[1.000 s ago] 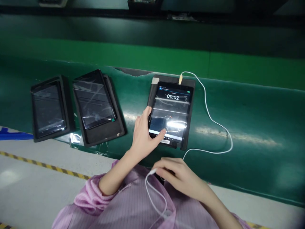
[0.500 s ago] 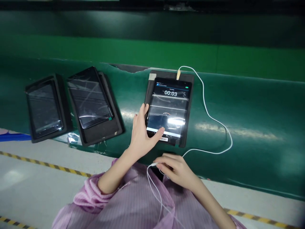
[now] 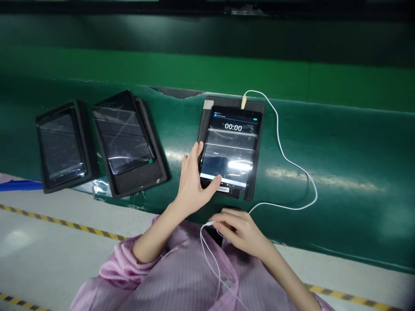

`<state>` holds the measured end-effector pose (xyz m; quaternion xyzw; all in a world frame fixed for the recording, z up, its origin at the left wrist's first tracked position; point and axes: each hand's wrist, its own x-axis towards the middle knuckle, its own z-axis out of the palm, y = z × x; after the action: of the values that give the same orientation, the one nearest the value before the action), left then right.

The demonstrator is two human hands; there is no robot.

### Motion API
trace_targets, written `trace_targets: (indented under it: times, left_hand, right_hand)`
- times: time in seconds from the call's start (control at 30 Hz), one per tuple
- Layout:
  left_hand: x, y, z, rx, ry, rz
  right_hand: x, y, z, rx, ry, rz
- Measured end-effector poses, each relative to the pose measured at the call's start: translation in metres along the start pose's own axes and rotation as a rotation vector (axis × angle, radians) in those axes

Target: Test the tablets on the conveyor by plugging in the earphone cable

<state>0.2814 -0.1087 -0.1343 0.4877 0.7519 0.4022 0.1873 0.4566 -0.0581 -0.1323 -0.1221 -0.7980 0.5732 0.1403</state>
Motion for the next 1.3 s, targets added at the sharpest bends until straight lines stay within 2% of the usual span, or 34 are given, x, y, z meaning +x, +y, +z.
trace_targets:
  times: [0.3, 0.4, 0.5, 0.6, 0.7, 0.8, 0.9, 1.0, 1.1, 1.3]
  left_hand:
    - [0.0, -0.001, 0.001, 0.043, 0.022, 0.009]
    - [-0.001, -0.002, 0.0, 0.055, -0.005, 0.017]
    - [0.0, -0.003, -0.006, 0.081, -0.092, 0.005]
    - [0.001, -0.004, -0.014, 0.097, -0.212, -0.011]
    - [0.002, -0.006, -0.017, 0.098, -0.251, -0.013]
    - [0.001, -0.009, -0.015, 0.111, -0.225, -0.012]
    - [-0.001, -0.013, -0.009, 0.114, -0.175, -0.012]
    - [-0.003, -0.015, -0.004, 0.101, -0.128, -0.018]
    - [-0.003, -0.015, -0.002, 0.081, -0.135, -0.059]
    - [-0.006, -0.013, -0.004, 0.027, -0.22, -0.24]
  right_hand:
    - [-0.003, 0.002, 0.003, -0.01, -0.01, 0.018]
    - [-0.002, -0.002, 0.001, -0.013, -0.047, 0.009]
    - [0.0, -0.011, -0.02, 0.062, -0.085, 0.008]
    - [0.01, -0.017, -0.063, 0.131, 0.012, -0.002]
    - [0.042, -0.009, -0.114, 0.04, 0.27, 0.066]
    - [0.096, 0.015, -0.153, -0.231, 0.477, 0.176]
    - [0.151, 0.036, -0.171, -0.462, 0.429, 0.312]
    - [0.186, 0.043, -0.172, -0.519, 0.322, 0.346]
    - [0.2, 0.046, -0.168, -0.503, 0.248, 0.349]
    - [0.208, 0.056, -0.174, -0.391, 0.221, 0.425]
